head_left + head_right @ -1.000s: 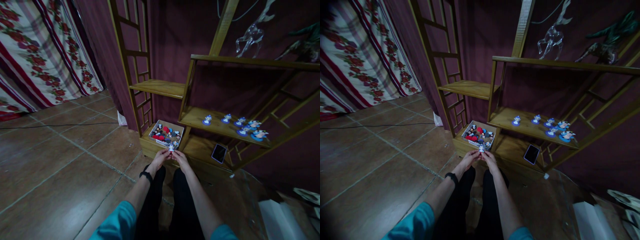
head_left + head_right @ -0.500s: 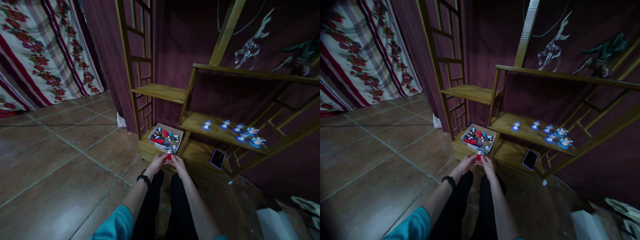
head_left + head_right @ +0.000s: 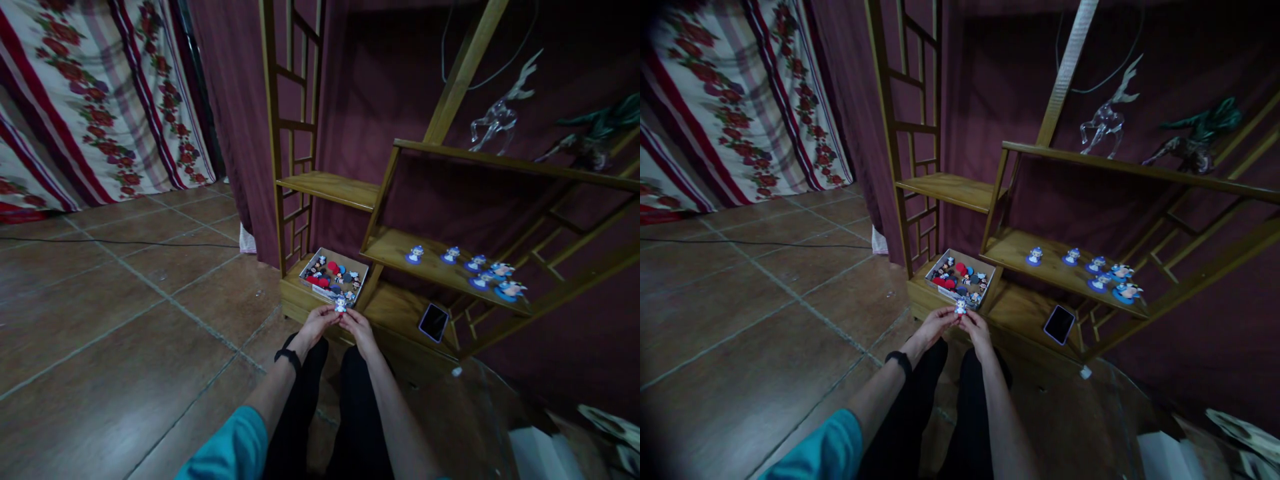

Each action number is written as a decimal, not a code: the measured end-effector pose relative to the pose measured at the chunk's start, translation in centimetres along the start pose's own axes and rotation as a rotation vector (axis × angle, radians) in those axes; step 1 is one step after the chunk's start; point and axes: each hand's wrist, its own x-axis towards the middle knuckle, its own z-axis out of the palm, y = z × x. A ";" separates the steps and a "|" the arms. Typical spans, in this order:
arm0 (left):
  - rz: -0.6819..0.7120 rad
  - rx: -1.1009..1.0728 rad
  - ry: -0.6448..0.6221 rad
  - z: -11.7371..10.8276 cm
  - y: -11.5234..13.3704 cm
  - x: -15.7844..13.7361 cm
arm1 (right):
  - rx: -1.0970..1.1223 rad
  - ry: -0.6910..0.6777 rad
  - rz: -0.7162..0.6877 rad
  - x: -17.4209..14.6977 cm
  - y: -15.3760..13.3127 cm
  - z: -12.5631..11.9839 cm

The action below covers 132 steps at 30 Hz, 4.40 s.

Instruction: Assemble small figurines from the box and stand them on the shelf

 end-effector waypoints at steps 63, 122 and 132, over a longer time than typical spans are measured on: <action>0.024 0.096 0.089 0.9 -1.0 0.8 | -0.020 -0.012 0.003 1.1 0.3 -0.9; 0.039 0.156 0.045 0.8 -1.1 1.1 | -0.005 0.028 -0.006 1.1 0.1 -0.9; 0.037 0.136 0.019 0.9 -1.0 1.0 | 0.027 0.016 -0.011 0.6 -0.5 -0.7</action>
